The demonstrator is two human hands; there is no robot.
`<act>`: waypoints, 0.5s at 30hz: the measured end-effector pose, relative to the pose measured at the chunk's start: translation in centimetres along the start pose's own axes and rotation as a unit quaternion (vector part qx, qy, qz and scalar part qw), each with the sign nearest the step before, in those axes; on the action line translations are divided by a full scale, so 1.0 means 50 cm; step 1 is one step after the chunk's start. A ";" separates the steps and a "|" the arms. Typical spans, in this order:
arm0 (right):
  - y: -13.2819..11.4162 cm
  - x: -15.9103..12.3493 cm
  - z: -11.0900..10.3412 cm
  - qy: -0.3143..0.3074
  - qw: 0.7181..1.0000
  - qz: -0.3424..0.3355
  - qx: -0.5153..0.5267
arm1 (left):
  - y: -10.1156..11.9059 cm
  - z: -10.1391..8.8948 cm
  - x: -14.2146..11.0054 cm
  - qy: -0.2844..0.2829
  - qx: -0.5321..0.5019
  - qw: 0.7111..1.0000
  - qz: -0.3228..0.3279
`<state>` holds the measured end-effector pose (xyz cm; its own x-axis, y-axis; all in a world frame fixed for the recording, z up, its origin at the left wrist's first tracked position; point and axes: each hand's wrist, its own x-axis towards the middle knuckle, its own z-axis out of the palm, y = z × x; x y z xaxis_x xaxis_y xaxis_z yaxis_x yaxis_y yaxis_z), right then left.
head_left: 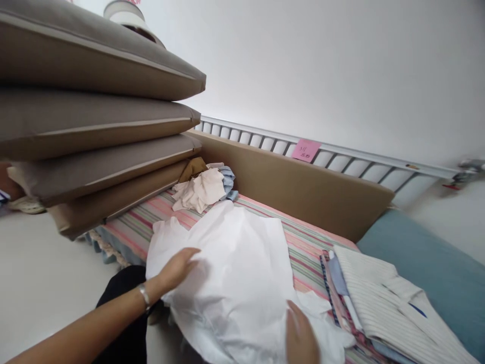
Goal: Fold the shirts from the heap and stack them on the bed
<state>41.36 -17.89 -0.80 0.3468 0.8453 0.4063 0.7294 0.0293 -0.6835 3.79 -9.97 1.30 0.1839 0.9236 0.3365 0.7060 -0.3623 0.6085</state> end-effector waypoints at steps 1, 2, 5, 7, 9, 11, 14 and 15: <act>-0.029 0.001 0.045 -0.030 0.998 -0.050 0.015 | 0.004 0.035 0.018 -0.055 0.017 0.998 0.037; -0.051 0.005 0.087 -0.054 0.994 -0.090 0.017 | 0.001 0.067 0.036 -0.099 0.038 0.992 0.064; -0.053 0.044 0.167 -0.121 0.975 -0.177 -0.058 | -0.040 0.119 0.091 -0.139 0.121 0.981 0.063; 0.001 0.090 0.178 -0.106 0.970 -0.158 -0.149 | -0.076 0.121 0.124 -0.105 0.173 0.979 0.023; 0.076 0.139 0.169 -0.065 0.967 -0.091 -0.229 | -0.095 0.107 0.155 -0.072 0.193 0.979 -0.010; 0.142 0.175 0.159 -0.055 0.962 -0.048 -0.262 | -0.094 0.091 0.192 -0.064 0.172 0.982 -0.051; 0.189 0.192 0.161 -0.055 0.961 -0.021 -0.269 | -0.081 0.073 0.273 -0.043 0.141 0.982 -0.115; 0.191 0.192 0.166 -0.055 0.961 -0.013 -0.272 | -0.082 0.070 0.306 -0.029 0.138 0.982 -0.129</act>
<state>46.77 -5.06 -8.43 0.2816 0.9003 0.3320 0.9474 -0.2062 -0.2447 6.12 6.10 1.44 0.0088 0.9886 0.1503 0.8914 -0.0759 0.4468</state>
